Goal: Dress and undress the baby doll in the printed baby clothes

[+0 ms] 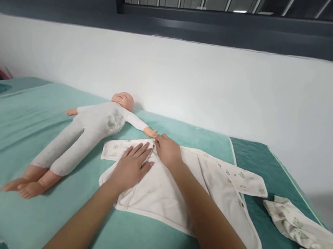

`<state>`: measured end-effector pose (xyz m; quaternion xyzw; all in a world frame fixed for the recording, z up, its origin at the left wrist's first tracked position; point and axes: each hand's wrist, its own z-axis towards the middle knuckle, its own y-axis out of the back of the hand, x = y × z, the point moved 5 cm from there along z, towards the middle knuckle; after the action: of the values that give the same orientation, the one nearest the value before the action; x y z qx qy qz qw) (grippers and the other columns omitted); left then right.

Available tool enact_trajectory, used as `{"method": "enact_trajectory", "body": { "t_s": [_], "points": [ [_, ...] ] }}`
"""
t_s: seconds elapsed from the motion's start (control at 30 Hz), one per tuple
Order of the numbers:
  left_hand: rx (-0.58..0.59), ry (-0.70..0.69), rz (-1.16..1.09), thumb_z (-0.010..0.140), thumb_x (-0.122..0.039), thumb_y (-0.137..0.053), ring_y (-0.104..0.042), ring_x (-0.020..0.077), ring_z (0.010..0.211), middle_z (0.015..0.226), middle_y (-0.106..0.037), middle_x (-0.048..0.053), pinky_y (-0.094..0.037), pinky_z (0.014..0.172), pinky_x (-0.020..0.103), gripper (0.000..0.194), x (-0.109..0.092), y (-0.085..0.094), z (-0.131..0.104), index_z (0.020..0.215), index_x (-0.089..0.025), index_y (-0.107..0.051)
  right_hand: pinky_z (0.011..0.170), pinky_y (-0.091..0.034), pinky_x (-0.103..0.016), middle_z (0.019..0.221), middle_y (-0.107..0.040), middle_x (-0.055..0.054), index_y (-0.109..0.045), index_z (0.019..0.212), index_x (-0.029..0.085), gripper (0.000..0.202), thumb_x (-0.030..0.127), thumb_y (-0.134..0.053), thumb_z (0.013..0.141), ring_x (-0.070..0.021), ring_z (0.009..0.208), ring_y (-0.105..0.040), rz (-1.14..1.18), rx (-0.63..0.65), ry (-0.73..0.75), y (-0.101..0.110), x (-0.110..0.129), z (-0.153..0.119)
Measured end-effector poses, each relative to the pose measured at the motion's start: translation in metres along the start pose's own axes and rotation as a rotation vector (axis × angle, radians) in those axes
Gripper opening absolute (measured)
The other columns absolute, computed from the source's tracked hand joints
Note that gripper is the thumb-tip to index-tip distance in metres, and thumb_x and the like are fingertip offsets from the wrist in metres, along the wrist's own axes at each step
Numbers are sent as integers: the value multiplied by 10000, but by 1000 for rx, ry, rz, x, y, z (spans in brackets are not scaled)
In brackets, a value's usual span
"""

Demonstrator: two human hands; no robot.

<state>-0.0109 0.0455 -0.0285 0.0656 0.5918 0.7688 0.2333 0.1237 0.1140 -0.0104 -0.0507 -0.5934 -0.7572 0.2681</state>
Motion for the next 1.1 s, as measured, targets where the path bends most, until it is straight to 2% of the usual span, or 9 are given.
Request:
{"method": "enact_trajectory", "body": {
  "t_s": [0.23, 0.33, 0.4, 0.63, 0.73, 0.83, 1.1],
  "points": [
    [-8, 6, -15, 990, -443, -346, -315, 253, 1459, 1575, -360, 19, -247, 1205, 508, 511, 1, -2, 2, 1452, -243, -439, 714, -419, -254, 1011, -675, 1, -626, 977, 255, 123, 335, -554, 918, -143, 826, -619, 146, 33, 28, -7, -19, 2],
    [-13, 0, -14, 991, -428, -348, -314, 249, 1461, 1575, -361, 20, -251, 1205, 501, 498, 1, -1, 2, 1440, -240, -455, 729, -413, -261, 988, -678, -7, -614, 932, 246, 138, 317, -497, 951, -152, 826, -612, 146, -24, 44, -5, -22, 1],
    [-16, -7, -13, 995, -414, -342, -309, 245, 1463, 1577, -357, 19, -250, 1208, 493, 494, 0, 0, 1, 1443, -238, -451, 714, -404, -264, 947, -689, 1, -600, 980, 254, 169, 316, -442, 979, -160, 814, -615, 142, -42, 23, -6, -24, 1],
    [-18, 4, 31, 1000, -424, -318, -264, 255, 1482, 1596, -313, 17, -236, 1213, 495, 515, -3, -2, 0, 1471, -243, -421, 640, -366, -280, 1088, -645, -49, -559, 1216, 272, 319, 303, -306, 1025, -181, 830, -625, -96, -8, 25, -11, -14, 2],
    [-24, 17, 51, 998, -434, -314, -262, 264, 1483, 1595, -312, 2, -239, 1211, 497, 511, -3, -2, 0, 1468, -266, -426, 650, -373, -293, 1055, -619, -64, -580, 1193, 259, 322, 288, -308, 1022, -188, 803, -606, -187, -15, 26, -10, -12, 3],
    [-22, 32, 65, 996, -435, -318, -256, 280, 1484, 1595, -314, -10, -247, 1203, 509, 506, -3, -1, -1, 1463, -277, -434, 710, -383, -310, 1046, -605, -87, -595, 1145, 230, 307, 250, -317, 1018, -214, 886, -582, -235, -65, 58, -7, -11, 4],
    [-52, 106, 80, 996, -459, -308, -289, 273, 1470, 1562, -381, 4, -280, 1186, 491, 525, 1, -2, 1, 1458, -249, -446, 796, -374, -341, 1065, -593, -106, -598, 1090, 209, 300, 240, -307, 1026, -240, 977, -525, -244, -106, 65, -11, -16, 7]
  ]
}}
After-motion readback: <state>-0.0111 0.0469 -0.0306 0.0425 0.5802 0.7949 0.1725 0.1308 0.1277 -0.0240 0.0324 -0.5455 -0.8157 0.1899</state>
